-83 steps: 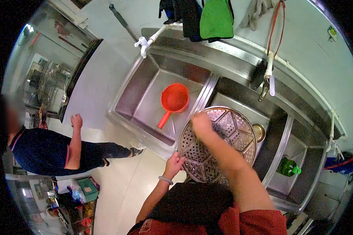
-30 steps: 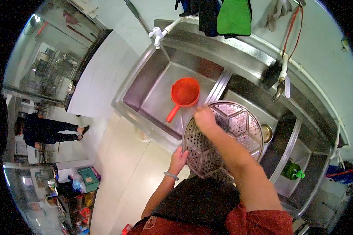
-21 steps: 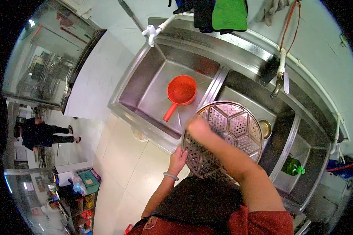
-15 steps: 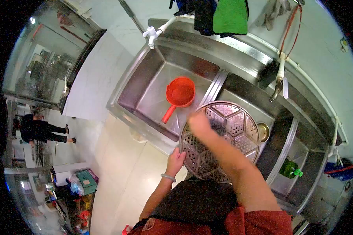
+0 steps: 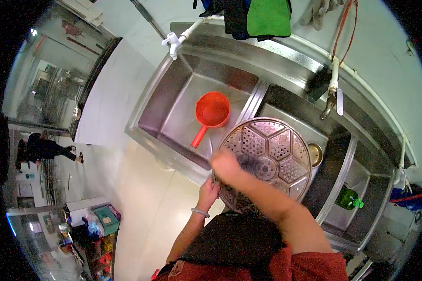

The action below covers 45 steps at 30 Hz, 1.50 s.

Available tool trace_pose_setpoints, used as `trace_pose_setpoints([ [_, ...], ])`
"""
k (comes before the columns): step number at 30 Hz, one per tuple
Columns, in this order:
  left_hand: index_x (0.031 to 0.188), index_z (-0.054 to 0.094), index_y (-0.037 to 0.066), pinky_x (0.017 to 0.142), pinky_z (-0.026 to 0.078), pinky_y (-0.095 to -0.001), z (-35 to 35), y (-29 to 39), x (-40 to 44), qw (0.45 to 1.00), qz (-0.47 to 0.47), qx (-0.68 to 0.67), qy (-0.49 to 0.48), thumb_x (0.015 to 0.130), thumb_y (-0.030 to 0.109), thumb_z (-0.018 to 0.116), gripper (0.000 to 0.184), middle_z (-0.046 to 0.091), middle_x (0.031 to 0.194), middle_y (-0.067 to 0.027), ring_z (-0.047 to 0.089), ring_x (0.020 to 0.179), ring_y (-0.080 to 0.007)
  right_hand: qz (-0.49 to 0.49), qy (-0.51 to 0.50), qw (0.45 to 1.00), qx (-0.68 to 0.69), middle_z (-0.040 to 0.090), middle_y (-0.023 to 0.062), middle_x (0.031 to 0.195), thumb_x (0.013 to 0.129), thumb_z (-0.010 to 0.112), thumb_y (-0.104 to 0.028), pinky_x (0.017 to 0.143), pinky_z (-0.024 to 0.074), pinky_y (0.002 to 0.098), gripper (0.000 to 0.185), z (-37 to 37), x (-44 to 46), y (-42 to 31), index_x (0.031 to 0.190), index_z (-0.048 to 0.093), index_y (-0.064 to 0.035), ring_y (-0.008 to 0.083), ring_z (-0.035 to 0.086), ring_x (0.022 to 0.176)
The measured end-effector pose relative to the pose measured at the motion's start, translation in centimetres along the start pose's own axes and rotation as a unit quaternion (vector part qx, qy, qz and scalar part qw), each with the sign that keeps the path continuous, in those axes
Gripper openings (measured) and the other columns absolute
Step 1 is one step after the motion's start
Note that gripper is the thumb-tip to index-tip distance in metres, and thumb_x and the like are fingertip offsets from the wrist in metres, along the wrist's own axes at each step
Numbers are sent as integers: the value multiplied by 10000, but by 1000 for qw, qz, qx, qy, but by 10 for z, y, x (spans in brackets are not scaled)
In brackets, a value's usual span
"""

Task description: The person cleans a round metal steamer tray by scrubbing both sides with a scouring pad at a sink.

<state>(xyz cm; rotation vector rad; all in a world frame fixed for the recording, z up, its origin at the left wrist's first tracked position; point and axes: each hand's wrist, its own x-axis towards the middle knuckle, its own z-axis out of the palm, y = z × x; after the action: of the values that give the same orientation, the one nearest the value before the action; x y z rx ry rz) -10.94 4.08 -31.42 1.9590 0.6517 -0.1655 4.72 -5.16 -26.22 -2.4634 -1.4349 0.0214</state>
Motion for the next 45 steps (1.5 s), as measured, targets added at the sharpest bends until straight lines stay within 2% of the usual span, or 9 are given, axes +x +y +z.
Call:
trace_pose_setpoints([
  [4,1014,562,56,656,484,-475,-5,13,-7,1000,-8,-21,-6,925,246,592,212,653,808,-204,633,772,-420,-38,45,997,47,634,104,777,719,605,-163,798,508,390,104,9,-12,5,730,675,-86,279,645,820],
  [8,996,554,65,657,480,-481,-3,9,-7,1000,-8,-20,-15,928,269,590,219,648,787,-196,635,765,-407,214,67,973,61,662,175,841,713,614,-93,715,527,436,104,-16,33,103,746,687,-28,338,646,800],
  [17,973,553,54,632,486,-449,-4,18,-11,1000,2,-29,12,933,240,592,194,646,751,-185,646,727,-384,7,34,994,108,647,158,802,711,606,-84,733,533,458,116,3,-18,-9,753,693,-20,320,637,793],
  [21,945,537,52,637,482,-462,-4,12,-8,1000,-18,-10,-23,930,241,604,201,651,790,-197,645,756,-393,233,74,967,65,653,156,840,733,610,-100,710,546,435,138,4,29,99,794,707,-24,339,634,839],
  [26,941,530,50,642,478,-489,7,-9,2,1000,-5,12,-1,928,234,603,198,648,784,-204,631,750,-419,186,44,981,11,645,153,796,711,607,-88,802,519,451,98,30,27,59,753,688,-54,315,642,833],
  [31,982,534,34,655,490,-439,-3,19,-13,996,-66,-56,-17,931,207,604,193,652,775,-191,647,743,-379,-43,74,991,99,642,144,824,707,608,-117,790,525,448,115,13,-20,-5,762,685,-52,315,637,833],
  [33,978,530,32,650,489,-430,6,8,-14,997,-41,-71,-16,931,207,606,196,652,770,-184,649,733,-367,120,57,990,-40,643,154,849,713,609,-94,747,526,468,113,15,9,40,778,696,-64,342,630,808],
  [36,974,521,33,639,483,-453,9,-5,-14,998,14,-59,8,930,236,609,225,648,767,-184,641,727,-385,236,85,968,19,649,157,877,728,622,-79,765,513,442,93,-18,33,109,786,692,-59,335,633,824],
  [45,1011,550,55,673,508,-484,-19,30,-31,987,27,156,10,905,302,639,283,672,786,-173,656,740,-383,26,151,965,214,585,116,896,745,634,-73,749,470,430,124,-5,-71,11,869,623,-83,312,566,847],
])
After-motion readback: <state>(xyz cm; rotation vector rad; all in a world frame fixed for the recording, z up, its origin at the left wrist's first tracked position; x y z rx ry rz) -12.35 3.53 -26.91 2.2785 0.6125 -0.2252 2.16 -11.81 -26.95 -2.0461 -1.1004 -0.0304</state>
